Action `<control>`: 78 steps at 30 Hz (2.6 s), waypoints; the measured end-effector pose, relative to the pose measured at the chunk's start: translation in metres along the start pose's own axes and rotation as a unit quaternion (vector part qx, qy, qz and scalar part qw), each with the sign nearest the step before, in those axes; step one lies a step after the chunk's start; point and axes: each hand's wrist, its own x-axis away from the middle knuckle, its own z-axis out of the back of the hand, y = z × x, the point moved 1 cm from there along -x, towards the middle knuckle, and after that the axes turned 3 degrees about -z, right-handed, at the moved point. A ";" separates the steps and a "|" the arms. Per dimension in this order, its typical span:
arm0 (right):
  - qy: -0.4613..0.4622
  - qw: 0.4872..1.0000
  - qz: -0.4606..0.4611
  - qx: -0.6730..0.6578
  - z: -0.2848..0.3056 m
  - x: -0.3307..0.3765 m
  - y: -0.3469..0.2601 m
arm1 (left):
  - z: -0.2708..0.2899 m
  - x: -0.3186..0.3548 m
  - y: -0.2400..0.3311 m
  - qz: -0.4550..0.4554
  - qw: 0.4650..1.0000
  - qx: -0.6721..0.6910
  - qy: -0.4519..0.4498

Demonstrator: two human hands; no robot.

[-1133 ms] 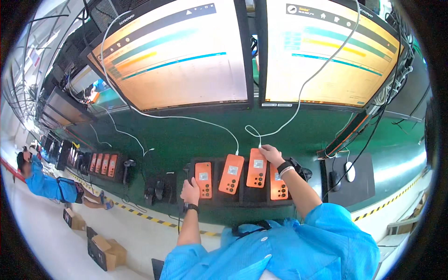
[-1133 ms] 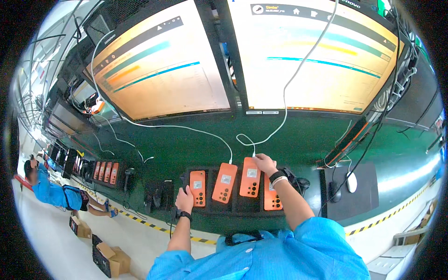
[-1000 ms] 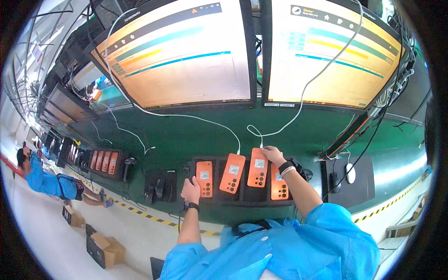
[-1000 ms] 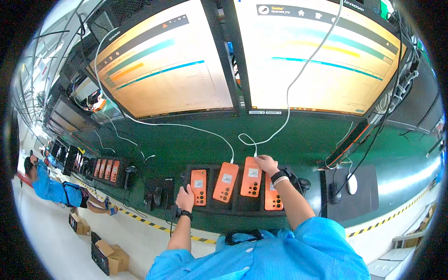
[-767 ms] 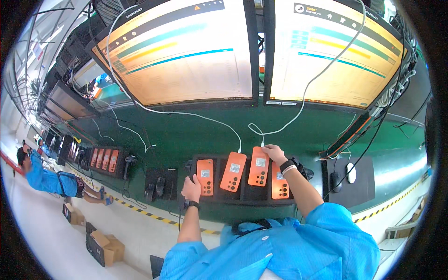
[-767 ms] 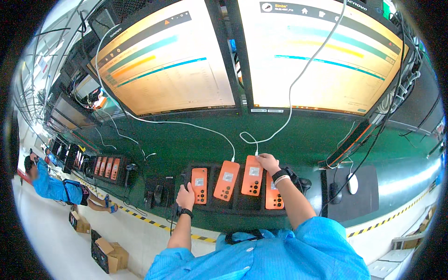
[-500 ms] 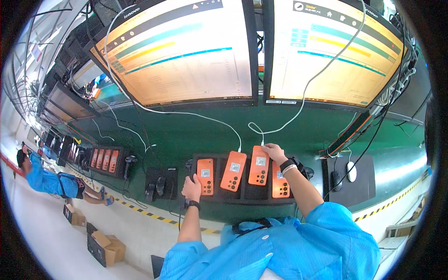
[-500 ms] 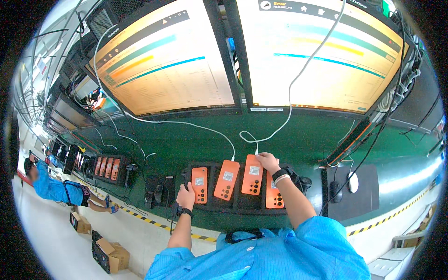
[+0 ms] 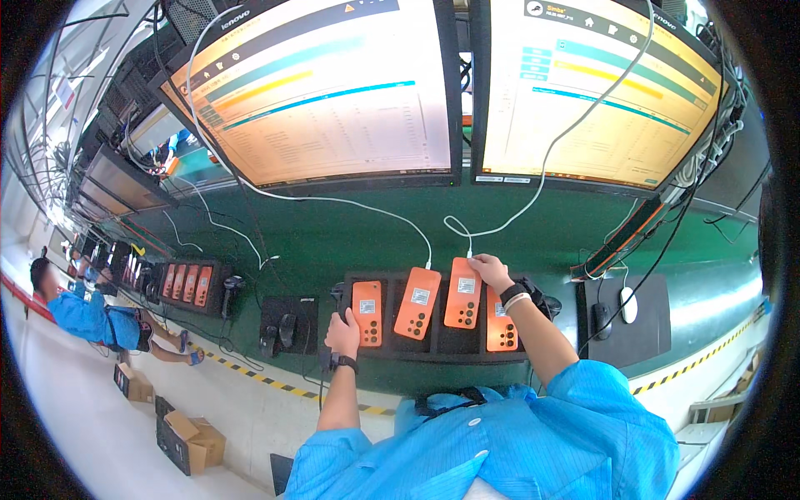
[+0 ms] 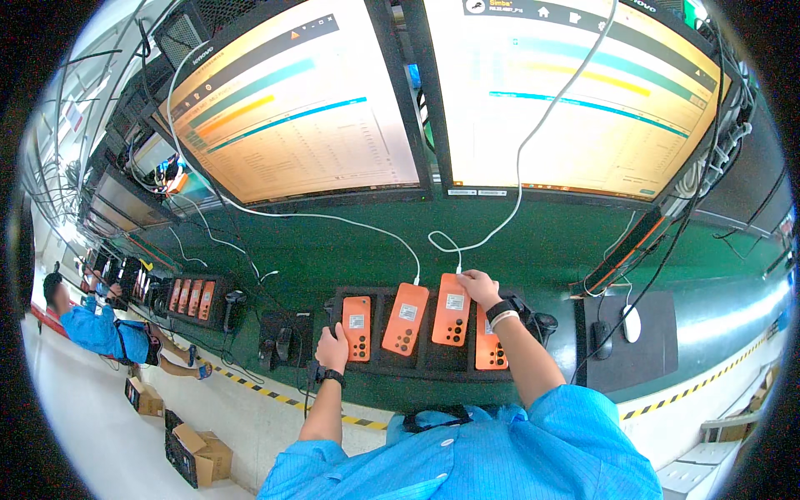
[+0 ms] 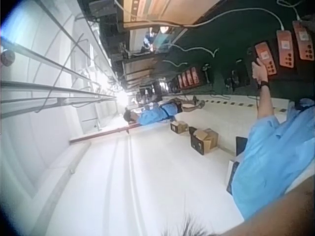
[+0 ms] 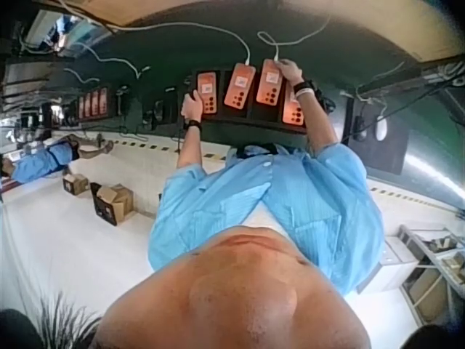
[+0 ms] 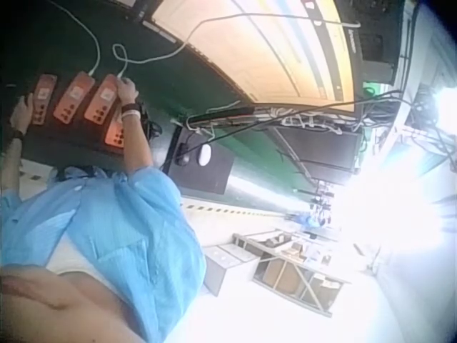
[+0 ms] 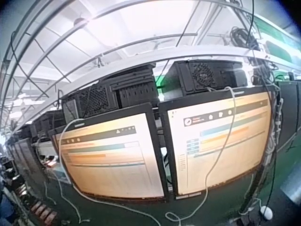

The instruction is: The recorder is testing orange electronic devices by scanning them and plugging in cables on a factory production line.

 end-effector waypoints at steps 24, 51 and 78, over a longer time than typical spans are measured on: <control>0.025 0.999 0.004 0.041 0.004 0.009 -0.008 | 0.003 0.000 0.003 0.007 1.000 0.000 -0.014; 0.022 0.998 0.011 0.057 0.005 0.015 -0.012 | -0.004 -0.001 -0.003 0.005 1.000 -0.012 -0.005; 0.079 0.976 0.198 -0.041 -0.011 0.059 -0.036 | -0.001 -0.003 0.005 0.011 1.000 0.001 -0.003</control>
